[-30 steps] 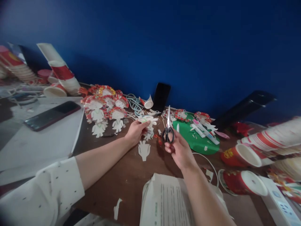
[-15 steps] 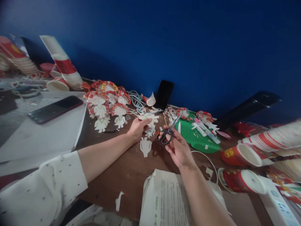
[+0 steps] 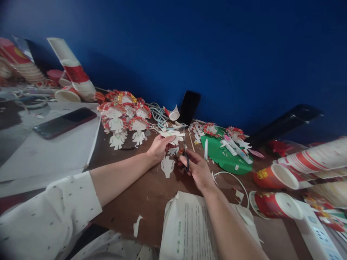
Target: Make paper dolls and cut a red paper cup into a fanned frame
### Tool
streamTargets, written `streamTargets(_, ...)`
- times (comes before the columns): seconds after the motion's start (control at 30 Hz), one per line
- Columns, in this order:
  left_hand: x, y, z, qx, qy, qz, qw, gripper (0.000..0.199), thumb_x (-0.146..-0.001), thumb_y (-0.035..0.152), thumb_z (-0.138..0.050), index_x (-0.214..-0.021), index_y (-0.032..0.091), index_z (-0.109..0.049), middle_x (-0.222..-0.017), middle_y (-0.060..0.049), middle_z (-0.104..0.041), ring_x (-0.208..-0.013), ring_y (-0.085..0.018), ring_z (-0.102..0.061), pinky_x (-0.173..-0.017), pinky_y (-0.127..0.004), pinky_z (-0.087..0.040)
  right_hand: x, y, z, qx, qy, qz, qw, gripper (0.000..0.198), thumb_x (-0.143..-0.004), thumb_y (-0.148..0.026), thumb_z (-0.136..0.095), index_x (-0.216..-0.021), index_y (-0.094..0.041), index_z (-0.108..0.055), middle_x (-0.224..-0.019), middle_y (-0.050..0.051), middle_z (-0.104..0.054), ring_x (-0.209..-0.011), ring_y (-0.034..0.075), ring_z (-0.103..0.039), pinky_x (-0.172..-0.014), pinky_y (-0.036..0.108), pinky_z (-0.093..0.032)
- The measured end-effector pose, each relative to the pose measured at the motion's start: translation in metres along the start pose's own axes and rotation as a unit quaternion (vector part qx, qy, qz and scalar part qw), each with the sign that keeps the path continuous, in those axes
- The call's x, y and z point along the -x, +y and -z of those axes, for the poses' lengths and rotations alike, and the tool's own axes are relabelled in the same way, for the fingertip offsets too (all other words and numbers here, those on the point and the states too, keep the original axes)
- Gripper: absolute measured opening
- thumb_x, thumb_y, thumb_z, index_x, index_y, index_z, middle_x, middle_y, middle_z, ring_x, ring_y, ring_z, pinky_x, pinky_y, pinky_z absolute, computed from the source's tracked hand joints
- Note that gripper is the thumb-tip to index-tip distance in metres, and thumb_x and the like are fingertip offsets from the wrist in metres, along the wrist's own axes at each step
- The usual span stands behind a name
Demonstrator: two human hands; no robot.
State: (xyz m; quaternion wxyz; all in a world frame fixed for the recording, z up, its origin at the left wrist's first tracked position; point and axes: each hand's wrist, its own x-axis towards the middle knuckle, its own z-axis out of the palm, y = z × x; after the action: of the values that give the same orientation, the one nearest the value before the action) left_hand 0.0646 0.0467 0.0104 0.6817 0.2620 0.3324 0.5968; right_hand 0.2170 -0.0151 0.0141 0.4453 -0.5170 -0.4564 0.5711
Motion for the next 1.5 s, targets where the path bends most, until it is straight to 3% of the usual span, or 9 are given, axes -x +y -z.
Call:
streamTargets(0.13,0.002,-0.001,-0.002,0.015,-0.001,-0.002,1.000,0.031,-0.057,0.027,-0.078,-0.079,0.013,-0.061,-0.071,-0.002,-0.065,-0.061,-0.013,-0.061,-0.065,-0.031,-0.052,0.000,-0.001,-0.002,0.009,0.003,0.006,1.000,0.043,-0.069,-0.040,-0.076,-0.107,-0.021,-0.068,-0.076,0.002,-0.065,-0.063,0.011,-0.056,-0.040,0.016,-0.028)
streamTargets(0.77,0.008,-0.001,-0.007,0.031,-0.027,0.029,0.999,0.028,-0.063,0.022,-0.074,-0.084,0.012,-0.058,-0.075,-0.005,-0.067,-0.064,-0.015,-0.063,-0.066,-0.031,-0.051,0.000,-0.005,-0.004,0.066,0.026,0.032,0.997,0.043,-0.075,-0.047,-0.071,-0.107,-0.020,-0.067,-0.075,0.002,-0.062,-0.055,0.007,-0.048,-0.041,0.019,-0.026)
streamTargets(1.0,0.010,-0.001,-0.007,0.008,0.004,0.029,1.000,0.024,-0.065,0.019,-0.073,-0.082,0.013,-0.058,-0.075,-0.004,-0.066,-0.065,-0.013,-0.063,-0.067,-0.028,-0.051,0.001,-0.008,-0.007,0.075,0.038,0.030,0.996,0.042,-0.075,-0.050,-0.070,-0.104,-0.019,-0.067,-0.073,0.002,-0.061,-0.055,0.008,-0.048,-0.042,0.020,-0.027)
streamTargets(1.5,0.011,-0.003,-0.007,0.029,-0.021,0.050,0.998,0.017,-0.068,0.020,-0.068,-0.080,0.010,-0.061,-0.072,-0.005,-0.065,-0.064,-0.014,-0.063,-0.066,-0.028,-0.050,0.000,-0.005,-0.004,0.079,0.023,0.044,0.996,0.042,-0.075,-0.048,-0.071,-0.105,-0.020,-0.068,-0.076,0.003,-0.063,-0.059,0.009,-0.052,-0.044,0.020,-0.031)
